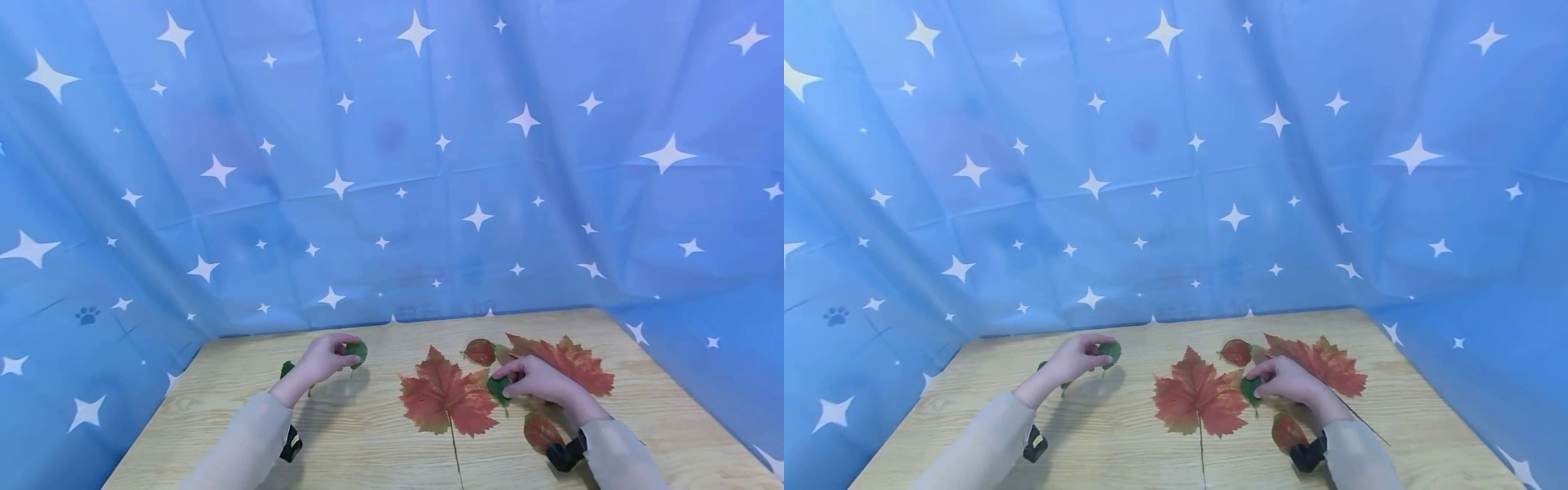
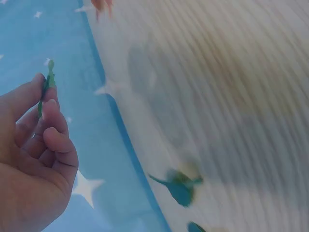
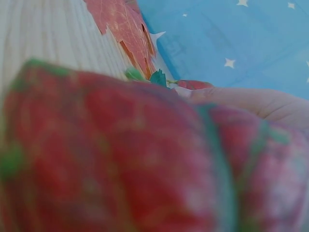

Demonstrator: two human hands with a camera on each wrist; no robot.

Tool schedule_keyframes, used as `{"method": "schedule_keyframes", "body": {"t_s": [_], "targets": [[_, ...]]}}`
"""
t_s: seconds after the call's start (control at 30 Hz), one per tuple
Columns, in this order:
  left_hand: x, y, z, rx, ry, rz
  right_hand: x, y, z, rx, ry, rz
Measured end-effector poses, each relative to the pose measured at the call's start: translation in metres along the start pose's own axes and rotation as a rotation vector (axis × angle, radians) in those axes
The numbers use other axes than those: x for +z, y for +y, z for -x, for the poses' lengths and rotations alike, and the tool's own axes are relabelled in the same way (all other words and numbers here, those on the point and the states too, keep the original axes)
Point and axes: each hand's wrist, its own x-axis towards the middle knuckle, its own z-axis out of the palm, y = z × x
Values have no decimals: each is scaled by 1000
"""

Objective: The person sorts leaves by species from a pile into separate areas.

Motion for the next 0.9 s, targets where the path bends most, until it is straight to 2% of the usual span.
{"method": "schedule_keyframes", "body": {"t_s": [0.23,0.43,0.67,0.9], "targets": [[1,-17,5,-52,60,-89,-1,1,2,-2,2,-27],[9,-28,10,-29,34,-190,-1,0,2,-4,-5,-45],[14,-37,11,-6,23,-253,-1,0,0,2,-5,-35],[14,-42,12,-56,-24,-172,1,1,1,0,-5,-64]]}}
